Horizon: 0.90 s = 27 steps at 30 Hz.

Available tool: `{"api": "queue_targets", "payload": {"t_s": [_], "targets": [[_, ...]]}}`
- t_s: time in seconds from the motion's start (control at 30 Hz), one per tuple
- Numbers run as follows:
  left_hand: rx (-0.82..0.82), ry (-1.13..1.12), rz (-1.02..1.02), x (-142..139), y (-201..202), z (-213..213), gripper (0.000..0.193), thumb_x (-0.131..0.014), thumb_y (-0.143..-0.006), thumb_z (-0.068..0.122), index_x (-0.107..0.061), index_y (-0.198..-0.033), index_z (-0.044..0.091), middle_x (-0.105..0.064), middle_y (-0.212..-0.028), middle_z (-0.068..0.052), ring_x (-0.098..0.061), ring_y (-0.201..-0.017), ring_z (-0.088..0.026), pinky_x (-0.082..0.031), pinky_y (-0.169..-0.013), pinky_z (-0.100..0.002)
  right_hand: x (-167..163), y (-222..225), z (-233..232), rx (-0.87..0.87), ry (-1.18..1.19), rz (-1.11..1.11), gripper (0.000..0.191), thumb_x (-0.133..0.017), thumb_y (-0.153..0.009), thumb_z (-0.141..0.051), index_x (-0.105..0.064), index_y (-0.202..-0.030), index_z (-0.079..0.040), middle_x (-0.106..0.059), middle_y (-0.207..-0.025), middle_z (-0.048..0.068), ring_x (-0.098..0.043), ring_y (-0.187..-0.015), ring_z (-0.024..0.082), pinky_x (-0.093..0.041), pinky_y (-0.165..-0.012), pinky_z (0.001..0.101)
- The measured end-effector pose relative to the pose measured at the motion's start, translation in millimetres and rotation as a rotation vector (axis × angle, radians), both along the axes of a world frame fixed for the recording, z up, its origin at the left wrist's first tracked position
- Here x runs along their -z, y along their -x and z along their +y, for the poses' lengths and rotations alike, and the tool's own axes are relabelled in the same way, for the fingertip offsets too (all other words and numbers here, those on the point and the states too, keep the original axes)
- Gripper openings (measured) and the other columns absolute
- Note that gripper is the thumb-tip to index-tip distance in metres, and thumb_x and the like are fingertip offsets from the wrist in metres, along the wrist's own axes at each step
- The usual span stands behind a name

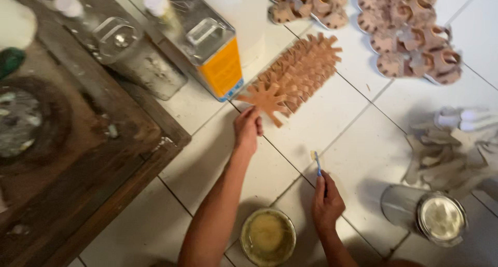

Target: The person sits on the floor and uses a toothbrush to spread glue from a bowl onto leaf-shaped leather cutouts, coating the edges and surface of each piece. They place the coated pieces on the floor in a row with other finished pieces and pick up the next cutout to repeat the process.

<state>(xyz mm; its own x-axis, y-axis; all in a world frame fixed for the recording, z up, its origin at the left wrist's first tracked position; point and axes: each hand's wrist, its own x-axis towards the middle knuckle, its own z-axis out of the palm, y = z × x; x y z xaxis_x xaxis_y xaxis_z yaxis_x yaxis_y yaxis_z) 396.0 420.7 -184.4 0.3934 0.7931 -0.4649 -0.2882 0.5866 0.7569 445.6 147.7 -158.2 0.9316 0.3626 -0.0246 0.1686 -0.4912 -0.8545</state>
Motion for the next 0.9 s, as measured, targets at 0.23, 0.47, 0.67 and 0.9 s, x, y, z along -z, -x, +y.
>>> {"api": "queue_targets", "payload": {"t_s": [0.23, 0.47, 0.67, 0.9], "targets": [[-0.016, 0.101, -0.029, 11.9, -27.6, 12.2, 0.015, -0.069, -0.096, 0.023, -0.065, -0.095, 0.008, -0.05, -0.061, 0.002, -0.043, -0.046, -0.01, -0.037, -0.042, -0.027, -0.3, -2.1, 0.3, -0.011, 0.046, -0.036, 0.03, -0.064, -0.104, -0.022, -0.072, -0.127, -0.005, -0.066, -0.075, 0.002, -0.049, -0.062, 0.007, -0.044, -0.058, 0.0264], [0.011, 0.11, -0.009, 21.3, -29.9, 18.8, 0.012, -0.069, -0.094, 0.021, -0.066, -0.094, 0.009, -0.051, -0.062, 0.001, -0.045, -0.047, -0.011, -0.038, -0.041, -0.028, 1.5, -1.2, 2.8, -0.031, -0.044, -0.167, 0.027, -0.063, -0.104, -0.021, -0.072, -0.123, -0.004, -0.069, -0.083, 0.0, -0.052, -0.064, 0.004, -0.046, -0.059, 0.024], [0.014, 0.172, 0.02, 20.3, -29.0, 25.8, 0.01, -0.069, -0.094, 0.019, -0.065, -0.091, 0.011, -0.053, -0.063, 0.002, -0.047, -0.049, -0.01, -0.04, -0.044, -0.027, 1.2, -0.7, 4.4, 0.019, 0.022, -0.045, 0.028, -0.064, -0.102, -0.022, -0.073, -0.123, -0.005, -0.065, -0.073, 0.0, -0.048, -0.061, 0.007, -0.043, -0.056, 0.0256], [0.005, 0.181, 0.047, 13.1, -29.1, 23.9, 0.011, -0.071, -0.093, 0.019, -0.064, -0.089, 0.011, -0.053, -0.064, 0.002, -0.047, -0.05, -0.01, -0.04, -0.045, -0.027, -4.8, 0.2, 5.7, 0.034, 0.045, 0.013, 0.028, -0.063, -0.102, -0.023, -0.075, -0.122, -0.007, -0.054, -0.063, -0.002, -0.043, -0.055, 0.005, -0.038, -0.051, 0.0256]]}}
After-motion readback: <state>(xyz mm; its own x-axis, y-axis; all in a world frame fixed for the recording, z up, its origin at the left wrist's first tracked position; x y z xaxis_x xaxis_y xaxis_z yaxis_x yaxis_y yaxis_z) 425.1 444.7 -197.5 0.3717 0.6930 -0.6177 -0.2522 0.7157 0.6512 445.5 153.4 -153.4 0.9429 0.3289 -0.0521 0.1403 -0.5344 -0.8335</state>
